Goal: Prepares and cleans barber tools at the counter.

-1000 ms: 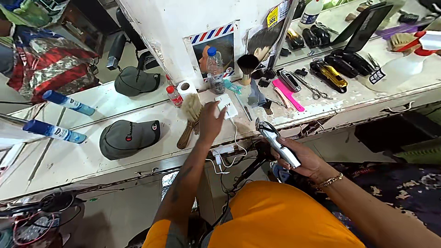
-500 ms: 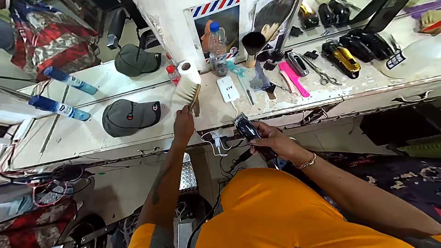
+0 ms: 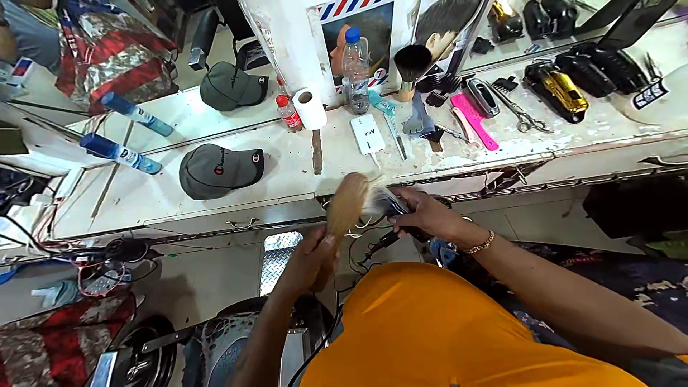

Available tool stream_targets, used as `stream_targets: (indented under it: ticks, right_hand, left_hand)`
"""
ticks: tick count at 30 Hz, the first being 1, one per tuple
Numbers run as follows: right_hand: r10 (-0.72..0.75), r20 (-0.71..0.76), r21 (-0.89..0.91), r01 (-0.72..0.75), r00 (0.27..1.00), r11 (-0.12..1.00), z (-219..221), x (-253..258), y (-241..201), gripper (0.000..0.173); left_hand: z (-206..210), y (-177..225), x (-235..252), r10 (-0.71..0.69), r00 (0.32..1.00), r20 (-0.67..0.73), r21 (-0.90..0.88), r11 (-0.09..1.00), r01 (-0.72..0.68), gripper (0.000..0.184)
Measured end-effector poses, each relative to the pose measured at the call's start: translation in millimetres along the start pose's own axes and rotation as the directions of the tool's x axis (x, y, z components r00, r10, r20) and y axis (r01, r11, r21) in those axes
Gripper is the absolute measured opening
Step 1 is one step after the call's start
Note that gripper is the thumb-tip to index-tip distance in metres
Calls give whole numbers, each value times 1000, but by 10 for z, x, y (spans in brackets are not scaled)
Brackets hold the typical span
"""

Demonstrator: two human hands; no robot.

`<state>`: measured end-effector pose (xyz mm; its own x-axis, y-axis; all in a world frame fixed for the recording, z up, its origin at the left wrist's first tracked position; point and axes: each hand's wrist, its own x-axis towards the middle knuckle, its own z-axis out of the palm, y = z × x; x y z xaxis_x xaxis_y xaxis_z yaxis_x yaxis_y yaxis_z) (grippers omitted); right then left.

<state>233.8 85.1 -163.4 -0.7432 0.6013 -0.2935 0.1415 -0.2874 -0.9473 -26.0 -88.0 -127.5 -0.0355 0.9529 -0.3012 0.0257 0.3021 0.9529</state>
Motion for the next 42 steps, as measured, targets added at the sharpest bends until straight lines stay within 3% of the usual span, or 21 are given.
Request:
stream_targets:
  ticks: [2,4,7,9,11,13,16,19,23,26,32,35,37,40,42]
  right_hand:
    - [11,-13,28,-10,1000,1000,-11,-60,72,68]
    - [12,-39,-8,-12,999,1000,-13,-60,99,68]
    - [9,-78,-111,-18,997,994,44,-53,87,69]
    - [-14,-98,-89,5,995,996,62,-71,30,57]
    - [-16,-146,31,21,989,999,32,-123,-35,48]
    - [-18,-217,103,42,976,994,-85,-193,-31,52]
    - [-75,-203,155,107,976,982,-302,-428,98,57]
    - [-34,-171,89,49,985,995,-330,-704,184,56]
    - [74,-276,94,-50,958,994,-197,-881,349,51]
    - [92,-348,125,-51,933,991,-166,-873,374,52]
    - [15,-455,105,37,891,994,-126,-742,220,49]
    - [-26,-461,-22,18,887,1000,-40,-531,101,49]
    - [-53,-407,-146,-8,912,989,41,-290,0,53]
    - [-42,-351,-373,-98,935,922,157,171,-169,55]
    - [-15,-351,-504,-176,936,845,236,480,-296,55]
  left_hand:
    - [-46,-23,-82,19,987,-159,95,996,-4,36]
    - [-35,31,-85,86,973,-212,91,994,-68,39]
    - [122,149,-60,150,989,-3,-71,986,-150,37]
    - [246,178,16,130,979,155,-14,992,-129,37]
    - [287,172,74,121,983,135,124,983,-138,38]
    - [200,224,134,120,992,-31,289,951,-106,41]
    - [-114,258,419,175,957,-232,576,817,-10,42]
    - [-426,191,898,206,928,-311,748,655,105,46]
    - [-711,-48,1509,280,896,-346,884,418,210,47]
    - [-796,-124,1722,294,878,-377,896,356,266,47]
    - [-765,-95,1861,281,861,-424,871,386,303,50]
    - [-749,-68,1816,255,860,-443,846,437,306,54]
    - [-742,-92,1664,319,844,-432,834,497,239,56]
    - [-583,-157,1190,480,794,-372,804,595,16,48]
    - [-366,-294,756,416,849,-325,742,669,-44,43]
